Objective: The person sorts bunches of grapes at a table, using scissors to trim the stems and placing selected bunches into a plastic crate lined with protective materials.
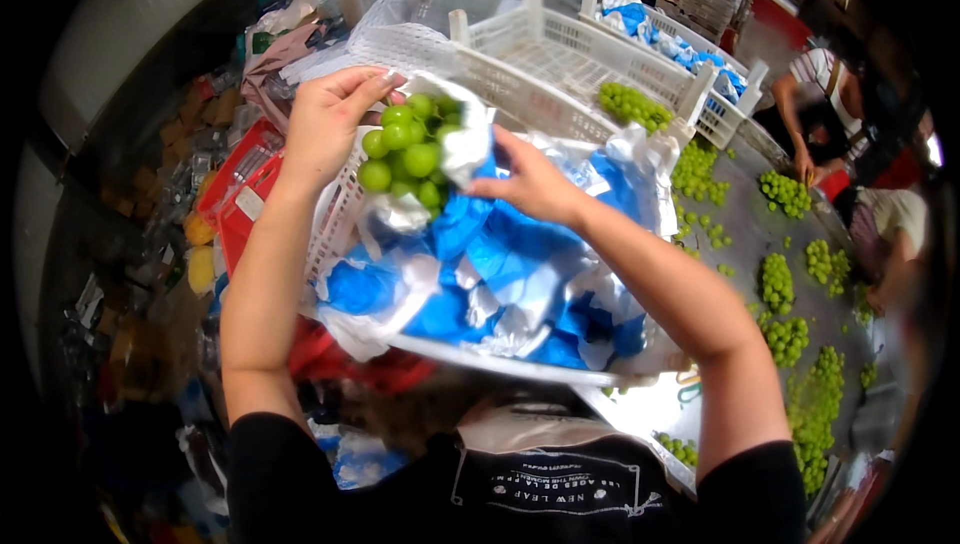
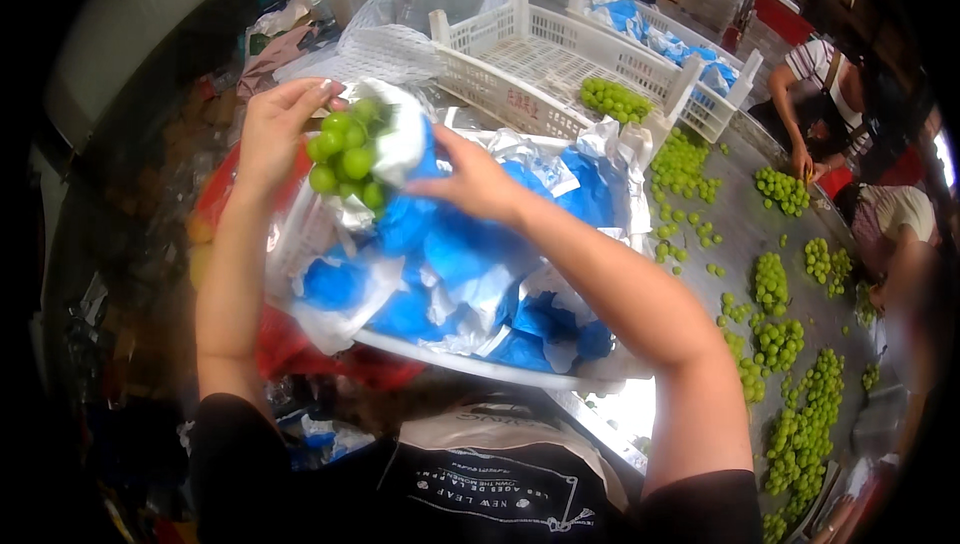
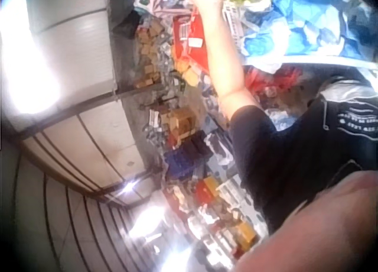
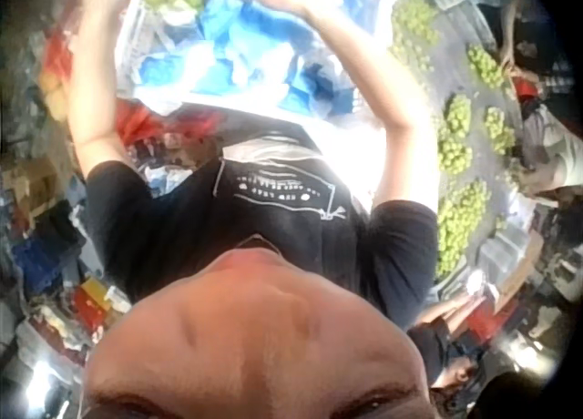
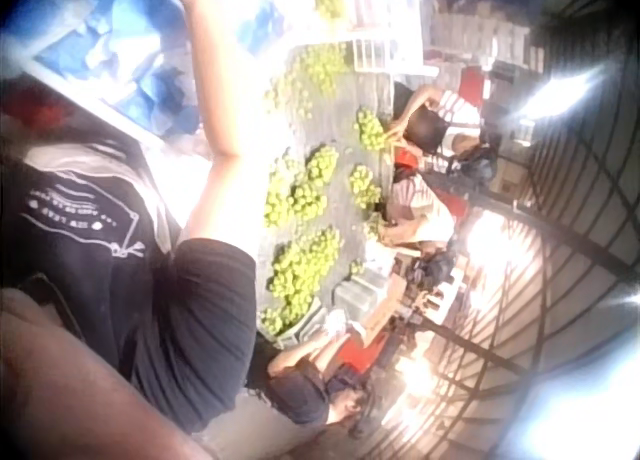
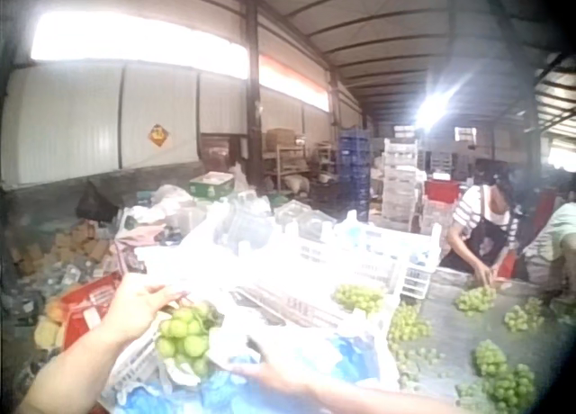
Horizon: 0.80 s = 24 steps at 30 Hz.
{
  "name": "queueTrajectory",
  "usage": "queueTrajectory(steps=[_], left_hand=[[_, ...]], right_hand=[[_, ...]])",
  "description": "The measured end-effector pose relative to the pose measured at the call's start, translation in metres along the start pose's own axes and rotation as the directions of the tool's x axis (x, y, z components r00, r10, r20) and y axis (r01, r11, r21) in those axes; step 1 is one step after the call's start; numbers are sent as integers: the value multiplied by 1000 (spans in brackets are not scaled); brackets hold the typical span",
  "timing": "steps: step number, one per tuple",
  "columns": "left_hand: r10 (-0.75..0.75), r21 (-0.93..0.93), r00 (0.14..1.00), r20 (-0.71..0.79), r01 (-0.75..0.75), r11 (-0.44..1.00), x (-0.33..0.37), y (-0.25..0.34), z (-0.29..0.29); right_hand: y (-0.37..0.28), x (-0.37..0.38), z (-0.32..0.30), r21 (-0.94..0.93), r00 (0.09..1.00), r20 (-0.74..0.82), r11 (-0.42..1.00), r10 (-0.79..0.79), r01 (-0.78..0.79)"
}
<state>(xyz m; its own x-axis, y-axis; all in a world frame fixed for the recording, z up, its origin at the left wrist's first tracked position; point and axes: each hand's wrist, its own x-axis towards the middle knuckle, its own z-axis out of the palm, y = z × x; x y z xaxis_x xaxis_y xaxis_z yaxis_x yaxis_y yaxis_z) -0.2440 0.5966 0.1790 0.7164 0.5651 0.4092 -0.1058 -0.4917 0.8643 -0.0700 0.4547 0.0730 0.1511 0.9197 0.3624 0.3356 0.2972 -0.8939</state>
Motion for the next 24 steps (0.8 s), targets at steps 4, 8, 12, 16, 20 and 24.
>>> queueTrajectory(steps=[4, 8, 12, 16, 20, 24], left_hand=[[42, -44, 997, -63, -44, 998, -7, -3, -34], [105, -110, 964, -244, -135, 985, -17, 8, -77], [116, -9, 956, -268, -122, 992, -25, 29, -96], [116, 198, 976, -185, -79, 977, -34, 27, -86], [67, 139, 974, -216, -37, 990, -38, 22, -59], [165, 23, 975, -147, -163, 986, -22, 24, -7]], right_hand=[[15, -3, -15, -200, 990, -117, 974, 84, -107], [39, -9, -13, -843, 961, -275, 478, 12, -247], [73, -17, 37, -935, 936, 350, 38, -35, 352], [105, -18, 79, -905, 850, 400, 297, 342, 306], [86, 8, 56, -759, 665, 517, 647, 540, 64], [-2, -3, 2, -729, 944, 291, 675, 156, 114]])
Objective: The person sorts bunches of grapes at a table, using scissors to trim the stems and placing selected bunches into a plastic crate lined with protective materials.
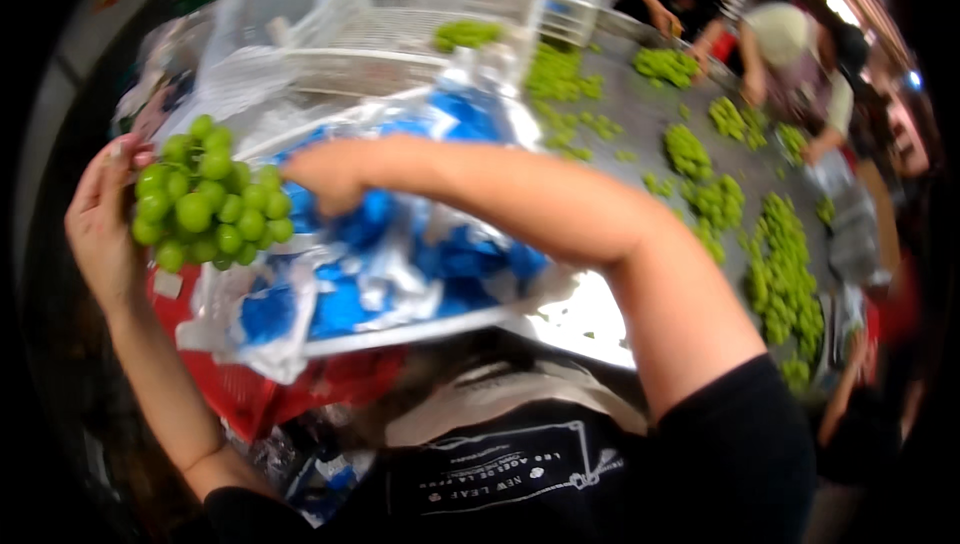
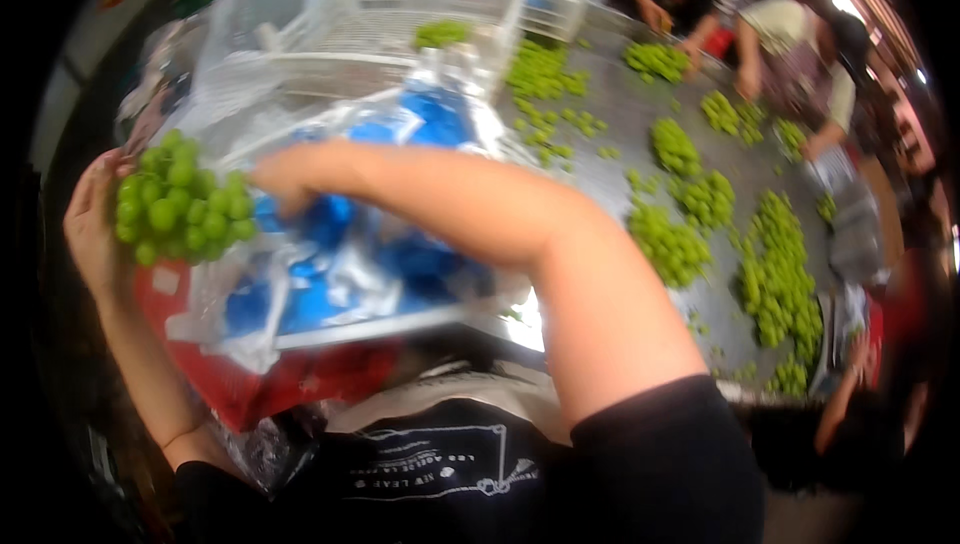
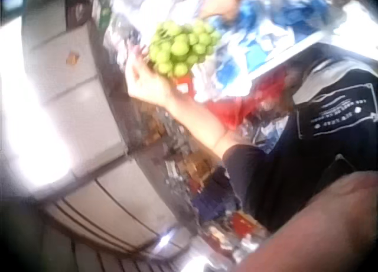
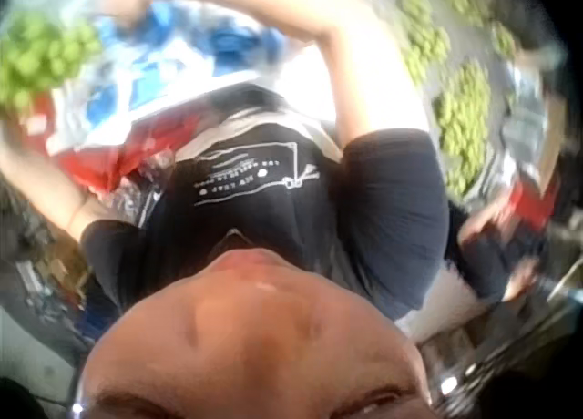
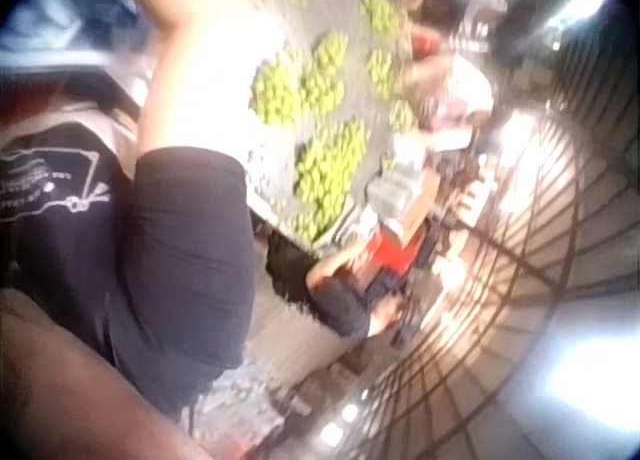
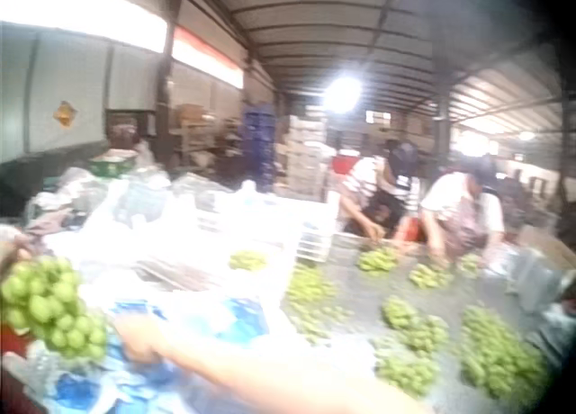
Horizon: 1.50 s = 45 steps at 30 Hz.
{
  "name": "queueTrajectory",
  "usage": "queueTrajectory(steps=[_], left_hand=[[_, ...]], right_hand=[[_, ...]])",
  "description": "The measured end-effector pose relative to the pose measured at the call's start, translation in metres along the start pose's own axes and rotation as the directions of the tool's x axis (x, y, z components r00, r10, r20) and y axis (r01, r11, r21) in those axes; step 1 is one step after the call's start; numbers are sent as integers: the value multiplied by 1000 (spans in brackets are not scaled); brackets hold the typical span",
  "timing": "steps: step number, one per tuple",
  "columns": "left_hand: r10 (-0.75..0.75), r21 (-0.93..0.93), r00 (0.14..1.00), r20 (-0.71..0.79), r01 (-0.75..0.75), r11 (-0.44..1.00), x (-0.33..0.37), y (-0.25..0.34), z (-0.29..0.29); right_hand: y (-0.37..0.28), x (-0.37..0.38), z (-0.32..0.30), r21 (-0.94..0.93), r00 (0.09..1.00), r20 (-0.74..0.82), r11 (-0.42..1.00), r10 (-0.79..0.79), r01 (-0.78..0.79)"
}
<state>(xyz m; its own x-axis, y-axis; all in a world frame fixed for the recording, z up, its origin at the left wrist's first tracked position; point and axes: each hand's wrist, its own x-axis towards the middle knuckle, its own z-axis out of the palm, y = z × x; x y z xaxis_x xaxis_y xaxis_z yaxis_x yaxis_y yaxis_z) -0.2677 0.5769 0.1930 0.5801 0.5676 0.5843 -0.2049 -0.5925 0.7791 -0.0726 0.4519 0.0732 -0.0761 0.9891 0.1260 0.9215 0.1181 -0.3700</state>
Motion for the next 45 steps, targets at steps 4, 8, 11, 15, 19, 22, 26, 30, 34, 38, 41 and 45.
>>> queueTrajectory(steps=[4, 8, 11, 15, 19, 22, 26, 30, 34, 38, 41, 45], left_hand=[[113, -157, 993, 40, -106, 982, -10, 51, 39], [328, -233, 900, 289, -266, 935, -12, 110, 130], [432, -314, 781, 451, -314, 896, -26, 145, 199], [343, -307, 635, 692, -172, 936, -73, 165, 279], [265, -310, 630, 730, -41, 950, -133, 175, 376], [168, -241, 617, 769, 36, 970, -158, 180, 434], [100, -175, 613, 784, 62, 983, -165, 132, 505], [161, -62, 636, 755, -175, 983, -172, 80, 550], [345, 46, 504, 792, -612, 789, -194, 37, 563], [292, 64, 395, 871, -681, 729, -226, -3, 552], [285, 27, 319, 904, -707, 707, -255, -13, 529], [232, 62, 341, 911, -669, 740, -281, -8, 507]], right_hand=[[-26, -118, -119, -72, 911, -413, 996, 22, -56], [-18, -311, -158, 347, 724, -536, 895, 434, -279], [14, -463, -101, 418, 536, -684, 868, 495, -269], [-15, -582, -11, 830, 251, -412, 474, 876, -294], [-17, -641, 65, 913, 47, -237, 239, 970, -330], [12, -664, 117, 727, -66, -360, 236, 930, -645], [41, -662, 129, 651, -91, -77, -19, 993, -759], [46, -668, 137, 560, -64, -286, 113, 956, -821], [43, -671, 142, 615, -38, -248, 127, 968, -778], [37, -672, 140, 623, -43, -188, 85, 981, -778], [34, -673, 135, 556, -46, -303, 137, 952, -820], [36, -663, 115, 522, 55, -574, 417, 817, -744]])
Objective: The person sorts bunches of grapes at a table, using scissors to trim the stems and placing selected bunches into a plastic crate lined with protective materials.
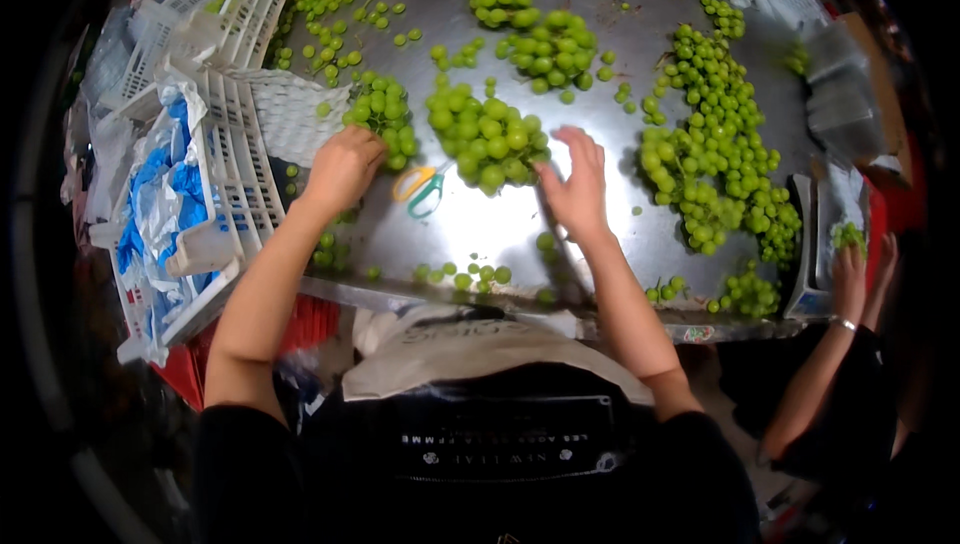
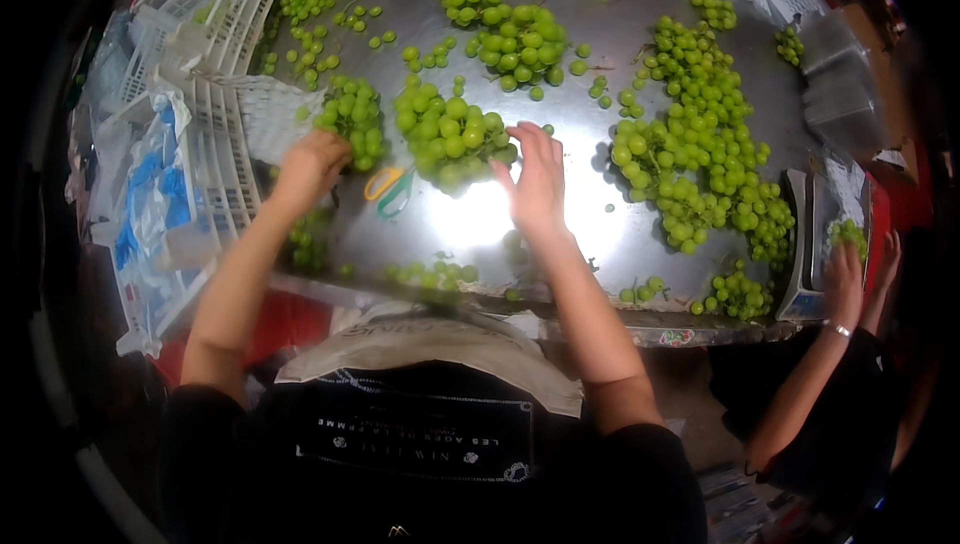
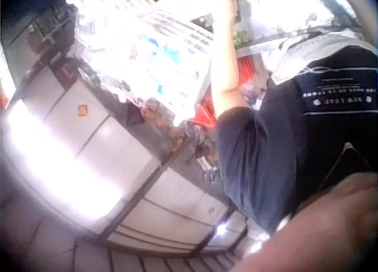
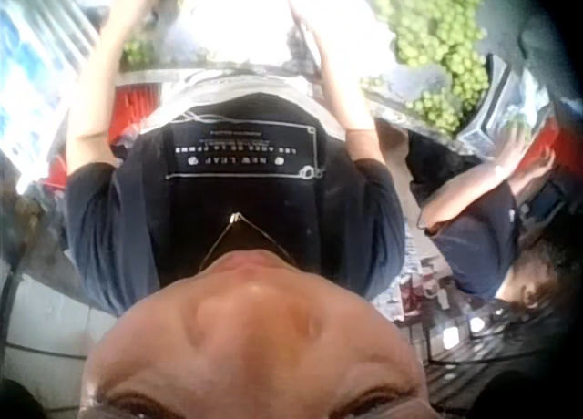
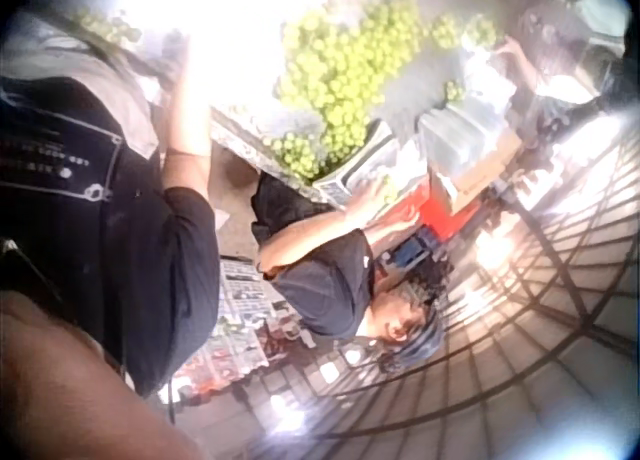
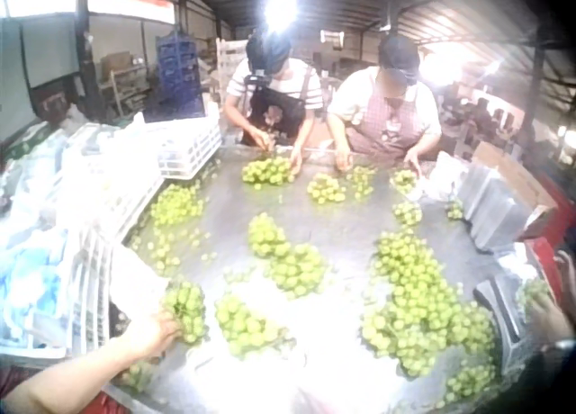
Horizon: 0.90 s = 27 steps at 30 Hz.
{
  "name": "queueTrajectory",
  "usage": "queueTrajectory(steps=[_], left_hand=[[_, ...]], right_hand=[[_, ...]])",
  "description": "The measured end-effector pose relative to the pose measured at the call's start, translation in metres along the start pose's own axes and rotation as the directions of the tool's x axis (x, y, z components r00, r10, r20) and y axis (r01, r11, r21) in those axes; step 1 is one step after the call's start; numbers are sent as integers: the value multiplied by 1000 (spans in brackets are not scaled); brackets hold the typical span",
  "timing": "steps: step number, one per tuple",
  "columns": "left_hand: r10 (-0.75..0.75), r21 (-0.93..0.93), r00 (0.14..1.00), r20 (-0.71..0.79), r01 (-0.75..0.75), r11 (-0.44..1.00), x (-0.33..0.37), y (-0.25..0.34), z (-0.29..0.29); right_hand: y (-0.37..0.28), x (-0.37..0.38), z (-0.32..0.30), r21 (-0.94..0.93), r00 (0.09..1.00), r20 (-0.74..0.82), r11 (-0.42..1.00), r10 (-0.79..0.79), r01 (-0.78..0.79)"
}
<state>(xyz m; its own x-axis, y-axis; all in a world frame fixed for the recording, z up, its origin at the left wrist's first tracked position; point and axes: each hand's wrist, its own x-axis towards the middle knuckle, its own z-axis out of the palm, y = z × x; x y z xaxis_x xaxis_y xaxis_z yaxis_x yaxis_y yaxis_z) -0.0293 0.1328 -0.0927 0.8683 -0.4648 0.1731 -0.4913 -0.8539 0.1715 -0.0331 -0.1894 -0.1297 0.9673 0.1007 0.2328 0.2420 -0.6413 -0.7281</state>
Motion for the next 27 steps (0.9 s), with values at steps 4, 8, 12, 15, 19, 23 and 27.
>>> queueTrajectory(steps=[4, 8, 12, 15, 19, 23, 27], left_hand=[[-37, -93, 978, -208, 18, 995, -11, 50, 7], [-217, -151, 976, 26, 219, 964, -34, 70, 56], [-327, -86, 944, 36, 329, 940, -40, 64, 92], [-399, -139, 909, 120, 414, 900, -44, 63, 96], [-464, -303, 840, 281, 537, 787, -48, 65, 76], [-390, -656, 715, 580, 694, 296, -67, 48, 68], [-192, -728, 715, 672, 685, 7, -70, 63, 43]], right_hand=[[-15, 9, 14, 126, 986, 14, 979, -165, 162], [-34, 26, 31, 19, 955, 90, 959, -284, 283], [-34, 34, 45, -237, 907, 289, 895, -307, 378], [-24, 23, 40, -205, 874, 350, 883, -337, 423], [-9, 7, 27, -151, 830, 419, 873, -369, 464], [4, -2, 11, -121, 807, 463, 876, -367, 468], [3, -8, 3, -62, 802, 475, 895, -362, 441]])
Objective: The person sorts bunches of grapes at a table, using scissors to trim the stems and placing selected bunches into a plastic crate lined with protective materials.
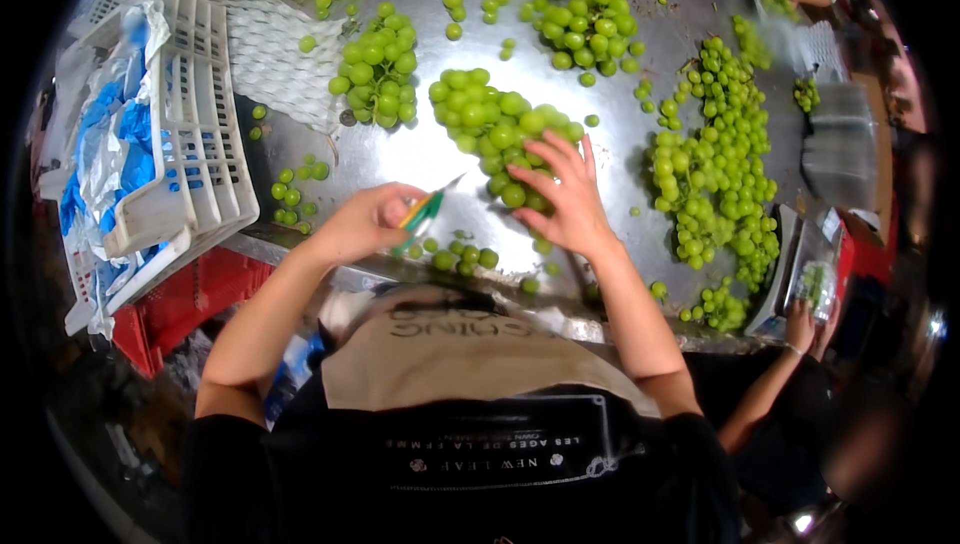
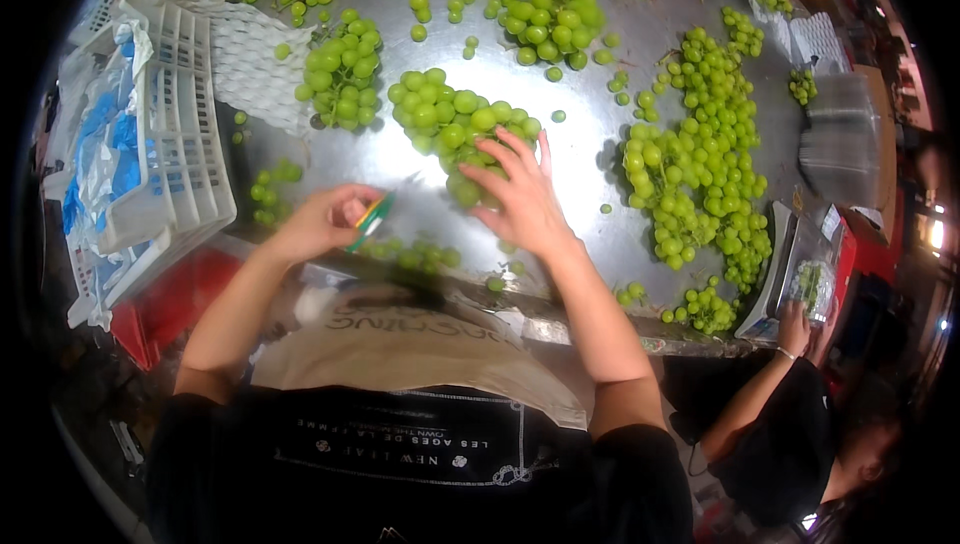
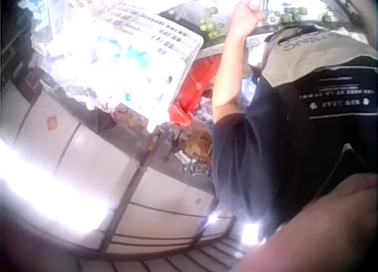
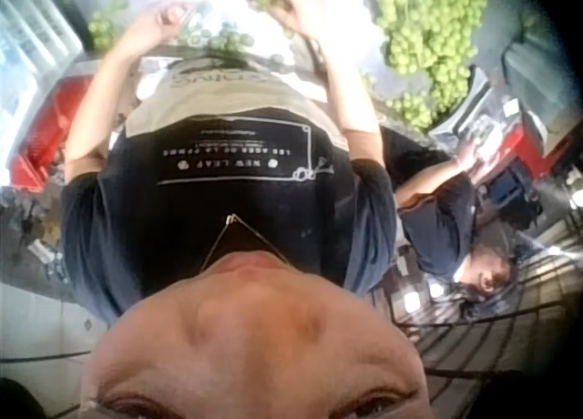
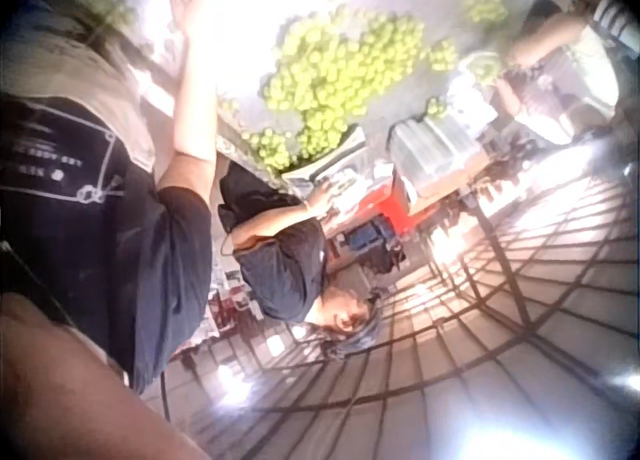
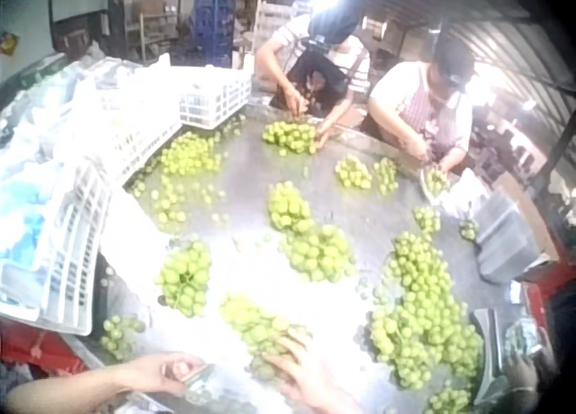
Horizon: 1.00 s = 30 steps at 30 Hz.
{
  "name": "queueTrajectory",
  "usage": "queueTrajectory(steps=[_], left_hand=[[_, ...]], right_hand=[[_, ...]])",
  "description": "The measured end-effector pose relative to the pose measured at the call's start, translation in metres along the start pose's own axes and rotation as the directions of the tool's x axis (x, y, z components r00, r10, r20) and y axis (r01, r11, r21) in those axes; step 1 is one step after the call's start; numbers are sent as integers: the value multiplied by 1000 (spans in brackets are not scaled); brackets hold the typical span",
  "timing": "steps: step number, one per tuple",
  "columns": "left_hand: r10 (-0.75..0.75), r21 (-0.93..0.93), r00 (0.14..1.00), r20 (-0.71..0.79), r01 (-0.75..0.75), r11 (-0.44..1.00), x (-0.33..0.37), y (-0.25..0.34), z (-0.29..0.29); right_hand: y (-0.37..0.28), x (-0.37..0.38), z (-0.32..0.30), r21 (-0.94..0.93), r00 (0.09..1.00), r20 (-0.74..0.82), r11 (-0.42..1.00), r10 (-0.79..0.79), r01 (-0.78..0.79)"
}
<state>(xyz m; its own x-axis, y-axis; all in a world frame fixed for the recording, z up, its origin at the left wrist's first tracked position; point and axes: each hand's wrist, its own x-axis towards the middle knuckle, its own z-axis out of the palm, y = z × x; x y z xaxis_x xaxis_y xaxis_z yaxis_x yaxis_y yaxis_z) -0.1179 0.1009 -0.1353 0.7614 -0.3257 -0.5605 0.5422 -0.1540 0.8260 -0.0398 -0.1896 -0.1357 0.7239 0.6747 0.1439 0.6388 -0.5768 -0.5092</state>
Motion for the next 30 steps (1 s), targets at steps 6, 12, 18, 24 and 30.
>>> queueTrajectory(steps=[6, 12, 18, 24, 30], left_hand=[[10, -102, 983, 181, 9, 995, -4, 14, 14], [-38, -235, 982, 186, 82, 969, 2, 19, 20], [-15, -430, 998, 67, 42, 902, 8, 36, 34], [65, -473, 996, 66, -26, 881, 14, 50, 41], [14, -433, 993, 114, 37, 901, 22, 54, 35]], right_hand=[[-8, 19, 7, -20, 974, -177, 989, 144, -150], [-14, 48, 1, -183, 963, -130, 949, 235, -256], [3, 43, -2, -46, 967, -61, 967, 248, -251], [0, 32, 9, 174, 926, -71, 919, 370, -354], [-4, 16, 22, 239, 921, -182, 924, 345, -299]])
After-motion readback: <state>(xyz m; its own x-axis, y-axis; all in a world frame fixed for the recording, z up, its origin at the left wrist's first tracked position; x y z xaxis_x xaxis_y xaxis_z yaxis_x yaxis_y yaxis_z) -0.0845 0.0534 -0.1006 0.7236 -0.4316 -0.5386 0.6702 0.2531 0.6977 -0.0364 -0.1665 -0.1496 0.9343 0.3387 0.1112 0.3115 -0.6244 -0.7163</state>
